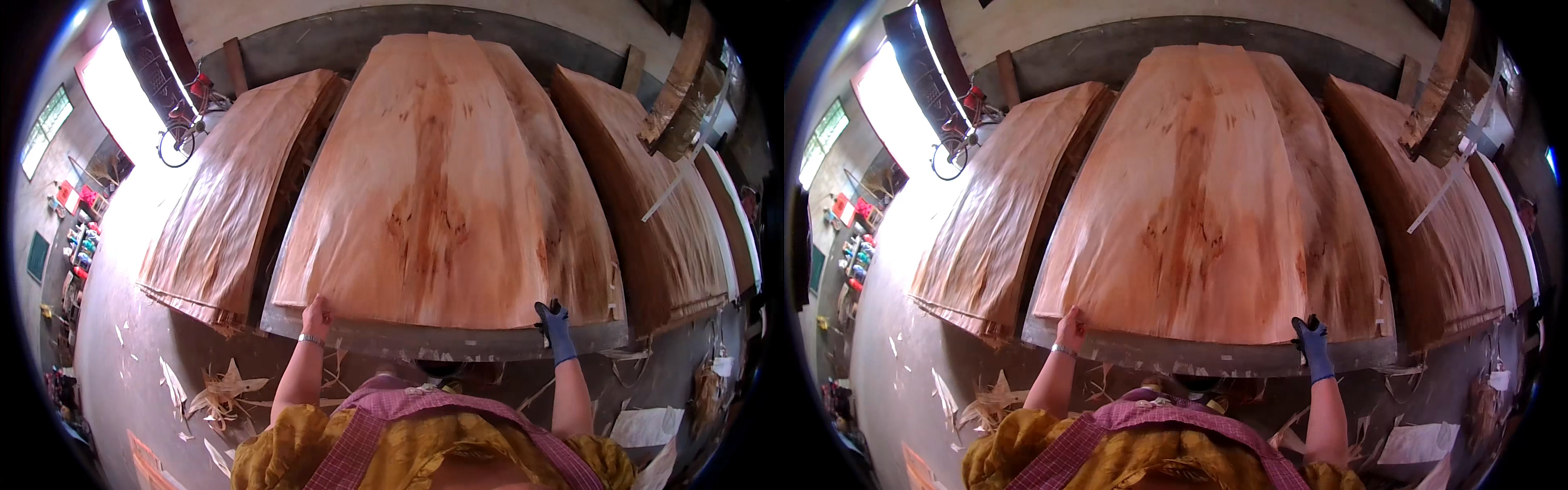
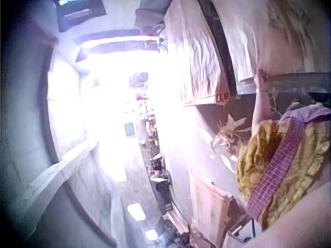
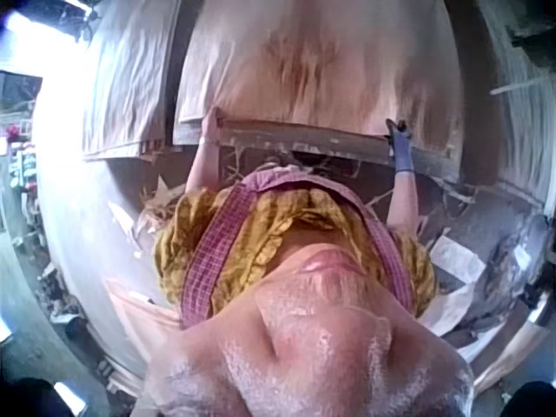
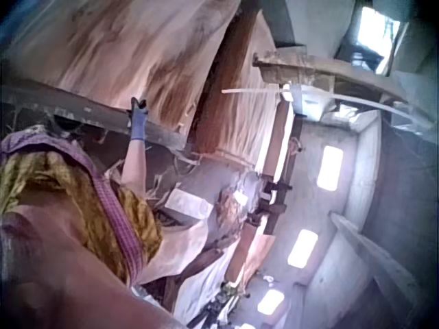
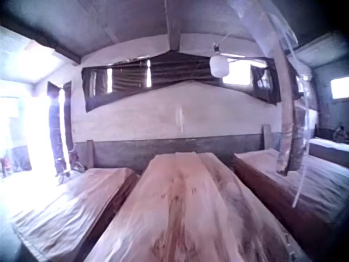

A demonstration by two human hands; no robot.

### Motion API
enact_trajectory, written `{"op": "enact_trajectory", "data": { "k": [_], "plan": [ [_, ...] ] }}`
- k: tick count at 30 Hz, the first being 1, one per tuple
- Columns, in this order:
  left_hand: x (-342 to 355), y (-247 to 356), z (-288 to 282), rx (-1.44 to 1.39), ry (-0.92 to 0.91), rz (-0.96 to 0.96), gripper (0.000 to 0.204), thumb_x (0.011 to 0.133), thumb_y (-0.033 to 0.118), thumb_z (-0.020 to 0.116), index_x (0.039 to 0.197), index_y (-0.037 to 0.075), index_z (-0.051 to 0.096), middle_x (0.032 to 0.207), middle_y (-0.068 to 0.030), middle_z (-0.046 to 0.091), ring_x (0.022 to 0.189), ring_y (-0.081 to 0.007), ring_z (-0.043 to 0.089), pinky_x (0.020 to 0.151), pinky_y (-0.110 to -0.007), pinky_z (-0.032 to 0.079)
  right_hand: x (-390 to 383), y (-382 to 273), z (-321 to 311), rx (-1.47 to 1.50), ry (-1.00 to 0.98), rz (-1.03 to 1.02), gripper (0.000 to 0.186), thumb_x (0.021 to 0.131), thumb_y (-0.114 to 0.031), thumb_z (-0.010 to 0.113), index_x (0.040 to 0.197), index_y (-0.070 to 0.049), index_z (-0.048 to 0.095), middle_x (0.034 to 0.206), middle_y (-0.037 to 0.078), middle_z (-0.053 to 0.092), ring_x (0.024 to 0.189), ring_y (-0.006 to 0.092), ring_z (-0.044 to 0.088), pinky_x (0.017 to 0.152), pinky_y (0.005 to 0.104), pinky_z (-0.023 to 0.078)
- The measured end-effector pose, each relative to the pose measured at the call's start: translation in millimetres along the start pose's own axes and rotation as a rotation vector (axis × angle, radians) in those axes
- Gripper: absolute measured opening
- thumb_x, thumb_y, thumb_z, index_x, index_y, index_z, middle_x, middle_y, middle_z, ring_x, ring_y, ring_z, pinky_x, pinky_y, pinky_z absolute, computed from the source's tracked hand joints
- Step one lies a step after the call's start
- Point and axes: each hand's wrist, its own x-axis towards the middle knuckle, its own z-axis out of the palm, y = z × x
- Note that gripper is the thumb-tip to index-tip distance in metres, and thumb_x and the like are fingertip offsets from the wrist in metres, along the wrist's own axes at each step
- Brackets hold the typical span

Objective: The person aligns and marks wood veneer sheets on a workbench, uses a stick to flip sheets, and applies tape to the wood surfaces.

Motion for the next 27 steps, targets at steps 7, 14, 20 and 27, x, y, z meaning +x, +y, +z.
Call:
{"op": "enact_trajectory", "data": {
  "k": [7, 14, 20, 27],
  "plan": [
    [-14, -42, 29, -0.215, 0.17, 0.009, 0.019, 0.092, 0.027, 0.062, 0.084, 0.011, 0.056, 0.068, -0.0001, 0.052, 0.059, -0.0144, 0.054, 0.05, -0.031, 0.053, 7, 64, -27, -0.017, -0.015, 0.297, 0.05, 0.081, -0.05, 0.069, 0.098, -0.004, 0.062, 0.074, 0.013, 0.065, 0.056, 0.0251, 0.064, 0.05, 0.0366, 0.052],
    [-14, -61, 18, -0.279, 0.18, 0.046, 0.014, 0.093, 0.02, 0.06, 0.087, 0.009, 0.053, 0.075, -0.0004, 0.052, 0.062, -0.0153, 0.055, 0.057, -0.037, 0.058, -13, 89, -15, -0.563, 0.296, -0.067, 0.057, 0.086, -0.051, 0.061, 0.099, 0.004, 0.066, 0.097, 0.024, 0.067, 0.092, 0.0357, 0.065, 0.078, 0.0422, 0.049],
    [20, -21, 18, -0.329, 0.229, 0.128, 0.022, 0.093, 0.024, 0.061, 0.08, 0.009, 0.052, 0.065, -0.0018, 0.052, 0.056, -0.0176, 0.056, 0.053, -0.035, 0.057, 19, 22, 35, -0.301, 0.129, 0.068, 0.053, 0.087, -0.052, 0.061, 0.083, 0.001, 0.063, 0.069, 0.013, 0.063, 0.06, 0.0217, 0.062, 0.053, 0.0351, 0.047],
    [15, -34, 22, -0.294, 0.294, 0.095, 0.018, 0.092, 0.022, 0.061, 0.097, 0.006, 0.054, 0.08, -0.0014, 0.054, 0.068, -0.0188, 0.057, 0.057, -0.039, 0.059, 50, 94, 28, -0.351, 0.251, -0.033, 0.044, 0.089, -0.047, 0.061, 0.075, -0.006, 0.056, 0.05, 0.005, 0.054, 0.04, 0.015, 0.052, 0.037, 0.0311, 0.037]
  ]
}}
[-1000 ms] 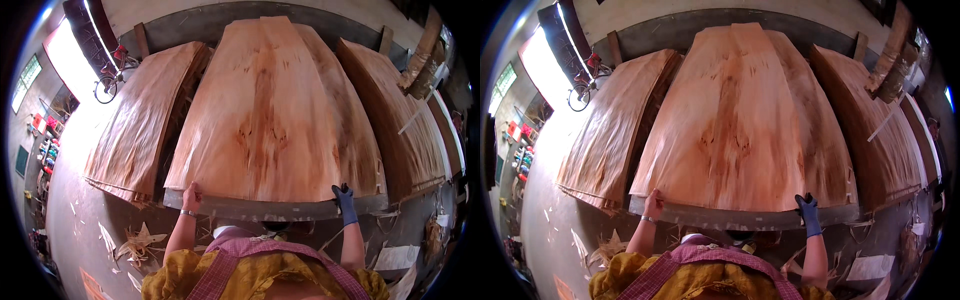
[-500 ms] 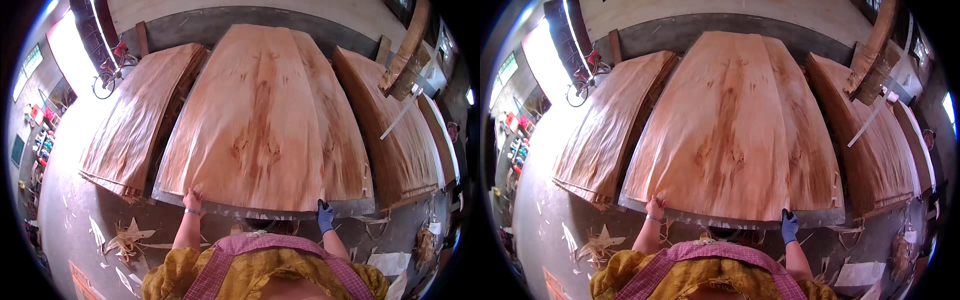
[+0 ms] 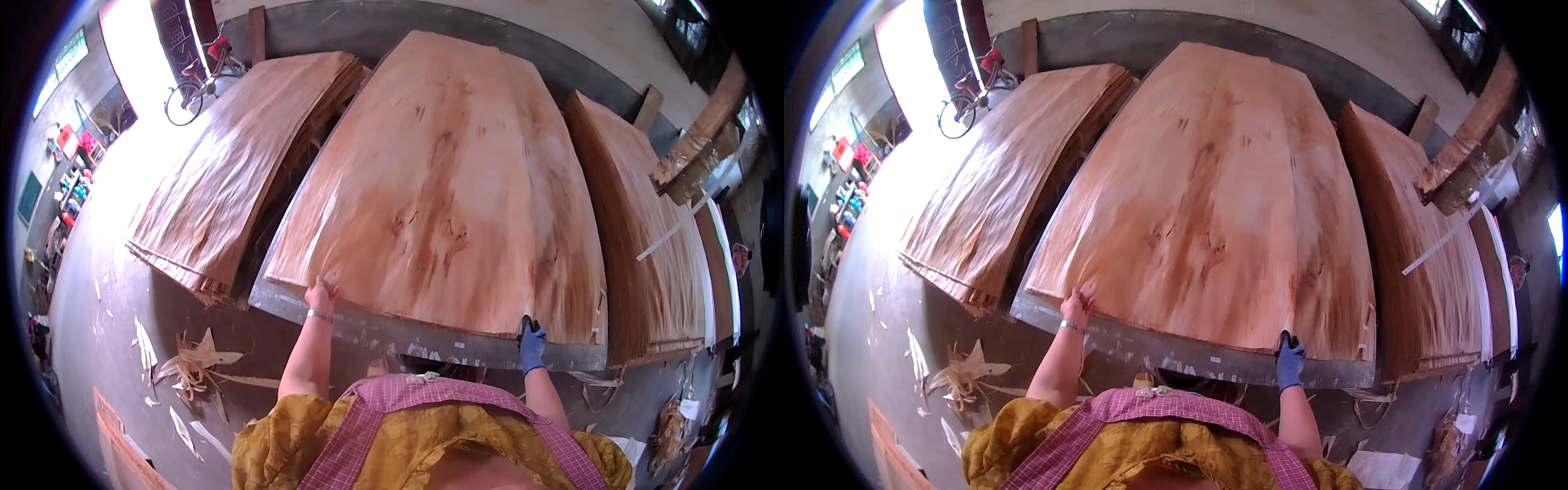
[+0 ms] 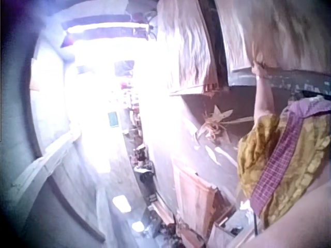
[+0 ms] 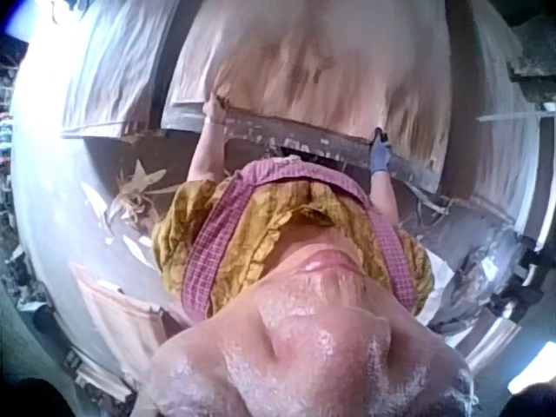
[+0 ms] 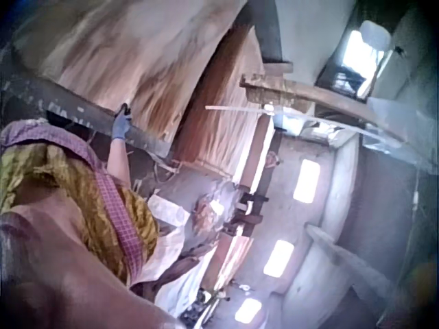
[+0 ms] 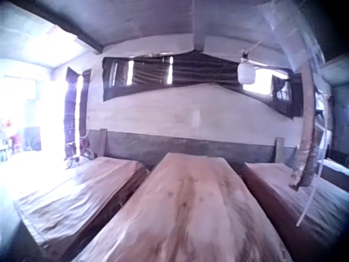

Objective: The person aligns and marks wood veneer sheets on a workbench, uses a stick to flip sheets, and applies tape to the wood surfaces.

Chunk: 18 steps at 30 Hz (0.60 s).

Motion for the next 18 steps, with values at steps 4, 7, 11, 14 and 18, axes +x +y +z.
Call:
{"op": "enact_trajectory", "data": {
  "k": [4, 7, 11, 14, 18],
  "plan": [
    [0, 9, -6, 0.095, 0.078, 0.01, 0.036, 0.084, 0.036, 0.07, 0.101, 0.007, 0.057, 0.086, -0.0063, 0.06, 0.064, -0.0218, 0.058, 0.046, -0.038, 0.05, -2, -36, -9, -0.001, -0.102, 0.021, 0.043, 0.089, -0.046, 0.061, 0.071, -0.007, 0.056, 0.053, 0.006, 0.054, 0.038, 0.0138, 0.048, 0.036, 0.0312, 0.035],
    [-20, -7, 31, 0.201, 0.199, 0.065, 0.037, 0.085, 0.034, 0.065, 0.097, 0.0, 0.064, 0.079, -0.0111, 0.064, 0.061, -0.0208, 0.061, 0.044, -0.036, 0.05, 23, 12, -49, -0.002, 0.023, -0.01, 0.043, 0.088, -0.048, 0.063, 0.071, -0.008, 0.057, 0.054, 0.003, 0.052, 0.04, 0.0126, 0.044, 0.038, 0.0303, 0.033],
    [-23, -1, 7, 0.325, 0.24, 0.107, 0.032, 0.085, 0.031, 0.068, 0.083, -0.001, 0.062, 0.064, -0.0079, 0.062, 0.045, -0.0162, 0.058, 0.039, -0.031, 0.05, 6, 0, -31, 0.111, -0.06, 0.069, 0.042, 0.085, -0.05, 0.066, 0.073, -0.01, 0.059, 0.053, 0.001, 0.05, 0.041, 0.0126, 0.043, 0.037, 0.0297, 0.031],
    [-19, 1, -3, 0.462, 0.236, 0.106, 0.03, 0.085, 0.03, 0.068, 0.077, 0.001, 0.065, 0.062, -0.0069, 0.065, 0.048, -0.0172, 0.063, 0.043, -0.03, 0.05, 12, 10, -28, 0.071, -0.047, 0.106, 0.046, 0.084, -0.053, 0.065, 0.074, -0.009, 0.06, 0.052, 0.002, 0.051, 0.039, 0.0136, 0.044, 0.036, 0.0305, 0.032],
    [-16, 5, 0, 0.609, 0.218, 0.135, 0.029, 0.085, 0.031, 0.066, 0.078, 0.003, 0.068, 0.063, -0.0073, 0.067, 0.049, -0.0179, 0.065, 0.051, -0.031, 0.053, 34, 30, -25, -0.259, 0.024, 0.096, 0.054, 0.084, -0.057, 0.062, 0.09, -0.003, 0.066, 0.075, 0.013, 0.065, 0.063, 0.0256, 0.062, 0.055, 0.0373, 0.048]
  ]
}}
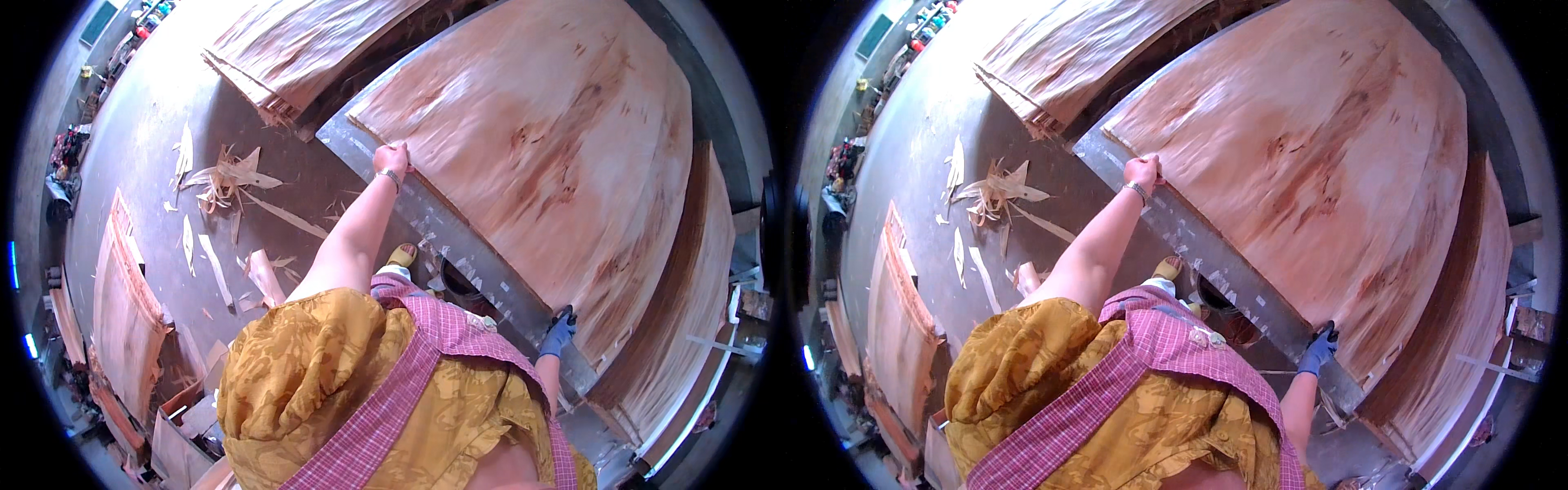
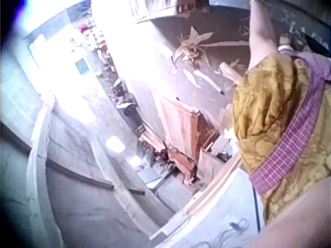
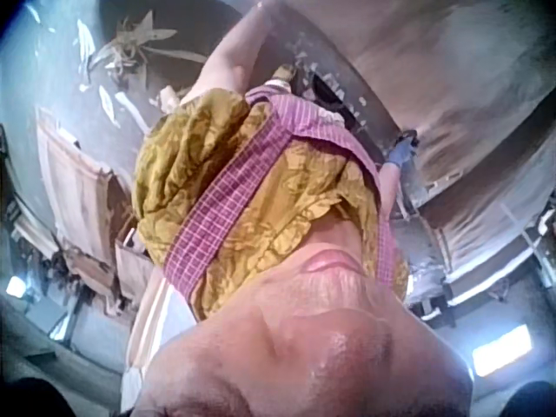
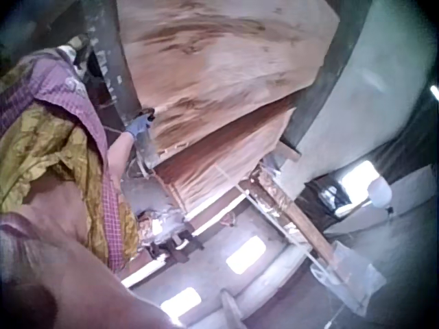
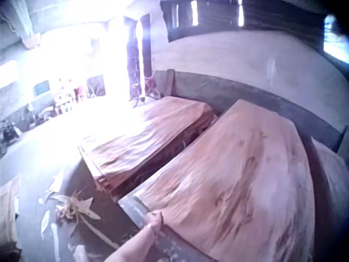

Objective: The person aligns and marks wood veneer sheets on a workbench, uses a stick to flip sheets, and applies tape to the wood surfaces.

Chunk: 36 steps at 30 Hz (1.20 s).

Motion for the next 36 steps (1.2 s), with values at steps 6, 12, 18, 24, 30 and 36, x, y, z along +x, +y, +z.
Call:
{"op": "enact_trajectory", "data": {
  "k": [6, 12, 18, 24, 30, 36],
  "plan": [
    [-4, 9, -13, 0.382, -0.057, 0.144, 0.041, 0.085, 0.04, 0.058, 0.075, 0.003, 0.072, 0.065, -0.013, 0.068, 0.07, -0.0261, 0.07, 0.073, -0.037, 0.053, -20, -3, -5, -0.255, 0.062, -0.169, 0.07, 0.087, -0.061, 0.054, 0.119, 0.001, 0.057, 0.118, 0.022, 0.061, 0.109, 0.0362, 0.059, 0.09, 0.0427, 0.049],
    [16, 4, -12, 0.416, -0.071, 0.131, 0.04, 0.085, 0.04, 0.059, 0.075, 0.004, 0.072, 0.063, -0.0119, 0.068, 0.066, -0.0233, 0.069, 0.072, -0.037, 0.053, -36, -20, -4, -0.282, 0.094, -0.221, 0.069, 0.088, -0.061, 0.05, 0.118, 0.0, 0.058, 0.117, 0.021, 0.062, 0.107, 0.038, 0.06, 0.09, 0.0453, 0.048],
    [15, -1, -15, 0.295, -0.08, 0.127, 0.037, 0.084, 0.035, 0.062, 0.069, 0.003, 0.07, 0.057, -0.0073, 0.065, 0.048, -0.0169, 0.063, 0.05, -0.034, 0.051, -43, -34, -8, -0.29, 0.029, -0.198, 0.066, 0.089, -0.061, 0.048, 0.111, 0.0, 0.062, 0.111, 0.023, 0.064, 0.104, 0.0394, 0.06, 0.087, 0.0458, 0.047],
    [23, -6, 0, 0.435, -0.026, 0.177, 0.037, 0.085, 0.035, 0.059, 0.068, 0.004, 0.071, 0.056, -0.0067, 0.065, 0.049, -0.0182, 0.064, 0.054, -0.033, 0.052, -55, -45, -17, -0.279, 0.052, -0.216, 0.062, 0.09, -0.06, 0.047, 0.107, -0.003, 0.063, 0.102, 0.022, 0.066, 0.095, 0.0393, 0.063, 0.08, 0.0466, 0.048],
    [18, -1, -2, 0.411, -0.046, 0.143, 0.038, 0.085, 0.036, 0.058, 0.069, 0.003, 0.07, 0.059, -0.0085, 0.066, 0.05, -0.0186, 0.065, 0.056, -0.033, 0.053, -58, -49, -17, -0.263, 0.038, -0.226, 0.061, 0.091, -0.058, 0.047, 0.107, -0.001, 0.063, 0.104, 0.023, 0.065, 0.096, 0.0397, 0.062, 0.081, 0.0461, 0.047],
    [-35, 31, 3, 0.216, 0.101, -0.067, 0.039, 0.084, 0.038, 0.06, 0.087, -0.001, 0.066, 0.075, -0.0189, 0.068, 0.068, -0.0298, 0.069, 0.063, -0.04, 0.053, -52, -22, -20, -0.251, 0.102, -0.167, 0.059, 0.091, -0.056, 0.048, 0.109, -0.001, 0.061, 0.105, 0.022, 0.066, 0.097, 0.0389, 0.062, 0.082, 0.0458, 0.048]
  ]
}}
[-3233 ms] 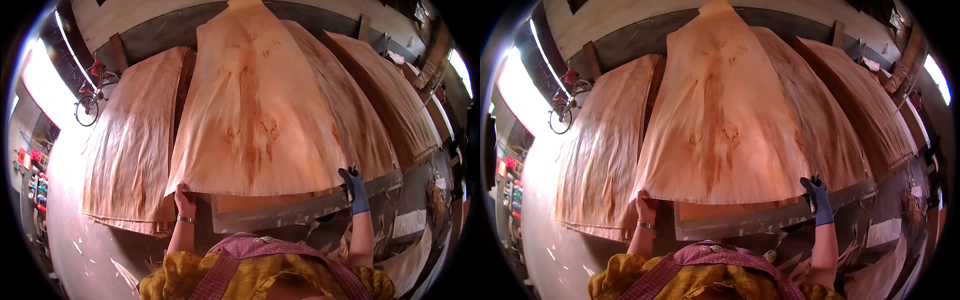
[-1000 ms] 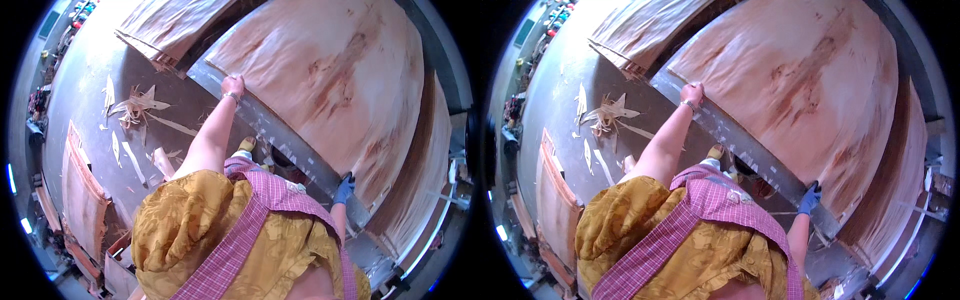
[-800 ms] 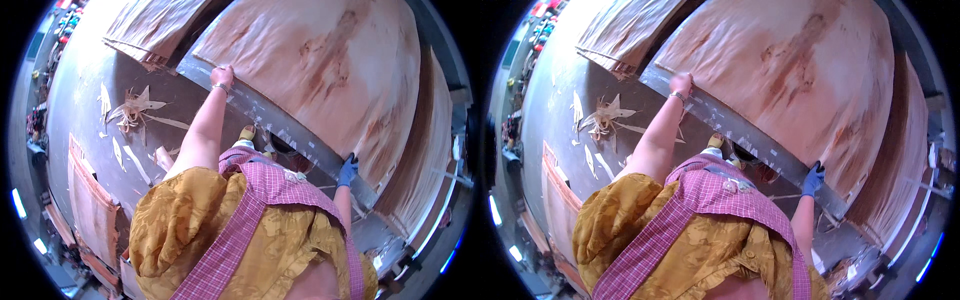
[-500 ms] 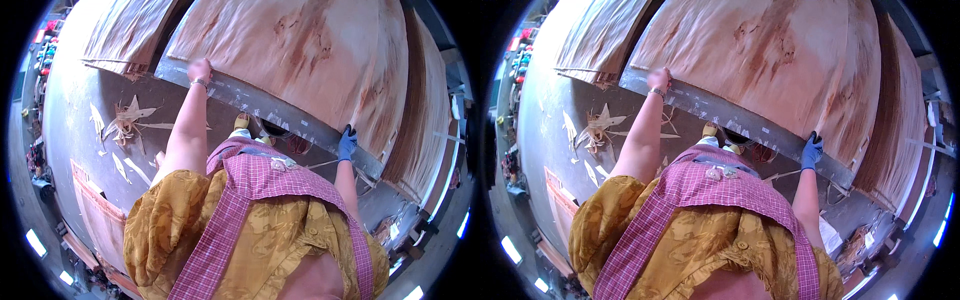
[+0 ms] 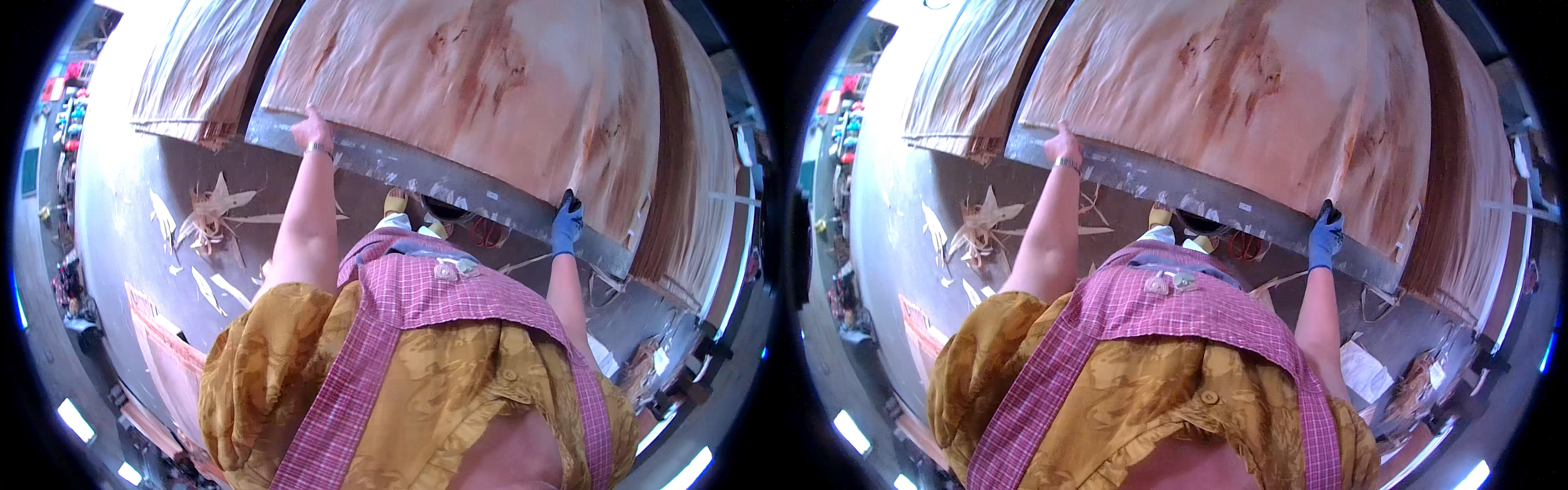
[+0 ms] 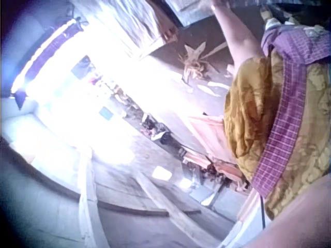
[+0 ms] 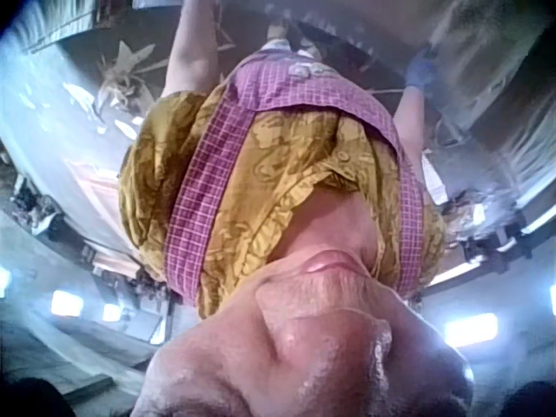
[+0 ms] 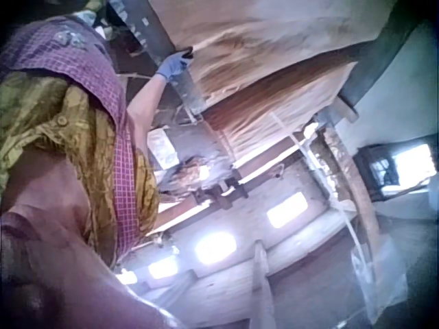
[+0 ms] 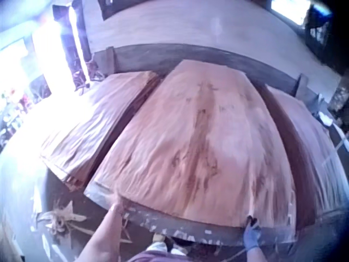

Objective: The person aligns and marks wood veneer sheets on a workbench, uses a stick to flip sheets, and applies tape to the wood surfaces.

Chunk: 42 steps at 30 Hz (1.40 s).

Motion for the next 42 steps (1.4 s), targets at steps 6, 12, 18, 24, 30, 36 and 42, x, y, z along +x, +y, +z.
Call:
{"op": "enact_trajectory", "data": {
  "k": [6, 12, 18, 24, 30, 36, 42],
  "plan": [
    [-66, -40, 19, 0.579, -0.08, 1.166, 0.051, 0.079, 0.026, 0.065, 0.124, 0.008, 0.049, 0.126, -0.0171, 0.051, 0.115, -0.0335, 0.049, 0.094, -0.049, 0.035, -76, 53, -17, -0.004, 0.04, -0.184, 0.036, 0.09, -0.032, 0.059, 0.105, 0.0, 0.06, 0.093, 0.023, 0.066, 0.085, 0.0397, 0.063, 0.076, 0.0478, 0.049],
    [-87, -24, 50, 0.95, -0.205, 1.26, 0.071, 0.081, 0.046, 0.061, 0.143, 0.021, 0.036, 0.138, -0.0196, 0.045, 0.124, -0.0375, 0.044, 0.106, -0.055, 0.027, -121, 36, -10, 0.057, 0.048, -0.09, 0.037, 0.087, -0.037, 0.062, 0.1, -0.003, 0.063, 0.088, 0.02, 0.068, 0.077, 0.0381, 0.066, 0.065, 0.0468, 0.051],
    [-105, 2, 62, 1.05, -0.38, 1.085, 0.087, 0.075, 0.06, 0.062, 0.148, 0.026, 0.029, 0.139, -0.0314, 0.039, 0.13, -0.0458, 0.037, 0.107, -0.056, 0.025, -84, -47, -2, 0.164, -0.079, -0.054, 0.037, 0.087, -0.04, 0.06, 0.099, -0.005, 0.065, 0.09, 0.019, 0.069, 0.082, 0.0359, 0.067, 0.071, 0.046, 0.052],
    [-130, 16, 73, 1.291, -0.391, 1.042, 0.091, 0.072, 0.063, 0.065, 0.149, 0.031, 0.027, 0.141, -0.033, 0.035, 0.131, -0.0499, 0.034, 0.11, -0.055, 0.022, -64, -37, 54, 0.637, -0.173, -0.052, 0.028, 0.087, -0.031, 0.063, 0.09, -0.003, 0.065, 0.076, 0.017, 0.067, 0.067, 0.0321, 0.065, 0.064, 0.0419, 0.05],
    [-151, 20, 78, 1.385, -0.32, 0.996, 0.1, 0.067, 0.062, 0.07, 0.15, 0.03, 0.023, 0.143, -0.0308, 0.033, 0.135, -0.0448, 0.031, 0.11, -0.053, 0.024, -32, -11, -3, 1.037, -0.358, 0.243, 0.023, 0.093, -0.028, 0.058, 0.079, -0.01, 0.063, 0.053, -0.002, 0.05, 0.039, 0.0084, 0.043, 0.037, 0.025, 0.031],
    [-162, 22, 77, 1.483, -0.364, 0.976, 0.104, 0.067, 0.051, 0.073, 0.151, 0.028, 0.016, 0.145, -0.0324, 0.029, 0.133, -0.0436, 0.036, 0.106, -0.052, 0.032, 4, 101, -23, 0.579, 0.116, -0.033, 0.029, 0.088, -0.031, 0.065, 0.08, -0.003, 0.065, 0.063, 0.008, 0.062, 0.054, 0.0204, 0.057, 0.053, 0.0355, 0.043],
    [-127, 1, 87, 1.477, -0.312, 1.113, 0.103, 0.067, 0.069, 0.066, 0.15, 0.033, 0.016, 0.14, -0.0368, 0.031, 0.124, -0.0479, 0.044, 0.101, -0.053, 0.038, 21, 226, -71, 0.1, 0.165, 0.102, 0.038, 0.082, -0.044, 0.067, 0.096, -0.009, 0.065, 0.086, 0.015, 0.068, 0.083, 0.0347, 0.065, 0.072, 0.0445, 0.05]
  ]
}}
